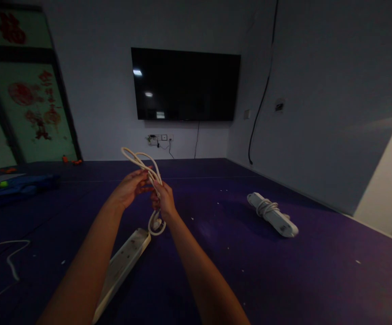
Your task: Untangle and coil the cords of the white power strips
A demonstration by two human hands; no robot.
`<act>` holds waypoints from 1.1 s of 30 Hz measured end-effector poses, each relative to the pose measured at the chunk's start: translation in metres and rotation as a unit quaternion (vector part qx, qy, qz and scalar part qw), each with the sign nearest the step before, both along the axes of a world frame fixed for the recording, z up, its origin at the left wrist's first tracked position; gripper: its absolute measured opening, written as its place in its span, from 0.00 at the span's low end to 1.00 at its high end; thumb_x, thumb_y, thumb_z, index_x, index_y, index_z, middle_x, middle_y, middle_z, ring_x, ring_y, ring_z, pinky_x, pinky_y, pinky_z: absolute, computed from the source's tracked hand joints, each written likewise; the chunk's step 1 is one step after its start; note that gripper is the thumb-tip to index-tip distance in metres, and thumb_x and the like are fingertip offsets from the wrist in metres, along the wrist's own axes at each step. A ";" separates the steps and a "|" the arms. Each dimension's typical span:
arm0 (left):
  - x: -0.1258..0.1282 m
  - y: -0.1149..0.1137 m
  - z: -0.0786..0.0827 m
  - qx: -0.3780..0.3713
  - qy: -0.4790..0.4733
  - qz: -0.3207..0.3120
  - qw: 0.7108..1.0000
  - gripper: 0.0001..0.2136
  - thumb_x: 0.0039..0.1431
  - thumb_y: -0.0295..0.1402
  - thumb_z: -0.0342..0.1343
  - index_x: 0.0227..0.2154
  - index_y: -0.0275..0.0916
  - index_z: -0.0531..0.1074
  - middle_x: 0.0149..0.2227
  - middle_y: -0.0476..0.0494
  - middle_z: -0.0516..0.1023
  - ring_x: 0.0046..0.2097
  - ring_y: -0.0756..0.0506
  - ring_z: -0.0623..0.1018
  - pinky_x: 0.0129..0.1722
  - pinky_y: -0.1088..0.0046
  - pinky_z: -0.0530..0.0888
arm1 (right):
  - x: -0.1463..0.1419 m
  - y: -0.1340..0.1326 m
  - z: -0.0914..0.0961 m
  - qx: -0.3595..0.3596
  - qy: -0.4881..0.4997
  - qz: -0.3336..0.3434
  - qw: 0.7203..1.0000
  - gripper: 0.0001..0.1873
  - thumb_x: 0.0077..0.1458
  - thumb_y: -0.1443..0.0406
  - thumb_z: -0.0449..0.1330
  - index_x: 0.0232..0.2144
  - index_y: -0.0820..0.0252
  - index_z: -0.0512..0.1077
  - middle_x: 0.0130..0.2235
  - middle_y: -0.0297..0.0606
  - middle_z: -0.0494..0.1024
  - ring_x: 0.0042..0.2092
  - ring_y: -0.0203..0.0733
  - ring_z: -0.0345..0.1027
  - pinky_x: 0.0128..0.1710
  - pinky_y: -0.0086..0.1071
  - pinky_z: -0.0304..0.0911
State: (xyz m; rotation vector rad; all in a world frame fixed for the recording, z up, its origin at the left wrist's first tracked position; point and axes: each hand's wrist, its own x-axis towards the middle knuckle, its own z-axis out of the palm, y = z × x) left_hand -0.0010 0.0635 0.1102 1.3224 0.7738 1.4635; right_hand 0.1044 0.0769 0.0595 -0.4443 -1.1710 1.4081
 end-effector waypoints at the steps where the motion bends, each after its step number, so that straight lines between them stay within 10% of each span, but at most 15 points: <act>1: 0.000 -0.001 0.001 0.005 -0.002 0.003 1.000 0.11 0.45 0.37 0.61 0.31 0.37 0.72 0.30 0.46 0.78 0.28 0.51 0.76 0.26 0.78 0.71 | 0.000 0.001 0.000 -0.003 0.001 0.004 1.000 0.24 0.44 0.48 0.58 0.37 0.59 0.66 0.13 0.20 0.54 0.12 0.24 0.39 0.10 0.20 0.39; 10: -0.009 -0.005 0.009 0.110 -0.057 0.158 0.980 0.10 0.42 0.38 0.62 0.27 0.36 0.77 0.33 0.43 0.78 0.33 0.49 0.75 0.29 0.76 0.70 | 0.013 0.004 0.005 -0.006 -0.068 0.101 0.992 0.25 0.47 0.47 0.55 0.36 0.62 0.69 0.13 0.19 0.51 0.12 0.24 0.35 0.12 0.22 0.39; 17: -0.019 -0.003 0.009 0.196 0.015 0.165 0.966 0.06 0.45 0.34 0.60 0.28 0.41 0.78 0.51 0.44 0.70 0.49 0.44 0.71 0.37 0.74 0.70 | 0.029 0.006 0.010 -0.006 -0.123 0.202 0.972 0.23 0.53 0.49 0.47 0.35 0.63 0.68 0.14 0.21 0.50 0.13 0.26 0.35 0.12 0.22 0.39; 33: -0.016 -0.005 0.011 0.226 0.043 0.188 0.955 0.05 0.46 0.34 0.60 0.25 0.39 0.78 0.40 0.43 0.77 0.45 0.44 0.73 0.39 0.71 0.70 | 0.038 0.009 0.012 -0.026 -0.170 0.279 0.945 0.25 0.58 0.50 0.41 0.33 0.63 0.67 0.15 0.23 0.52 0.14 0.26 0.36 0.13 0.23 0.44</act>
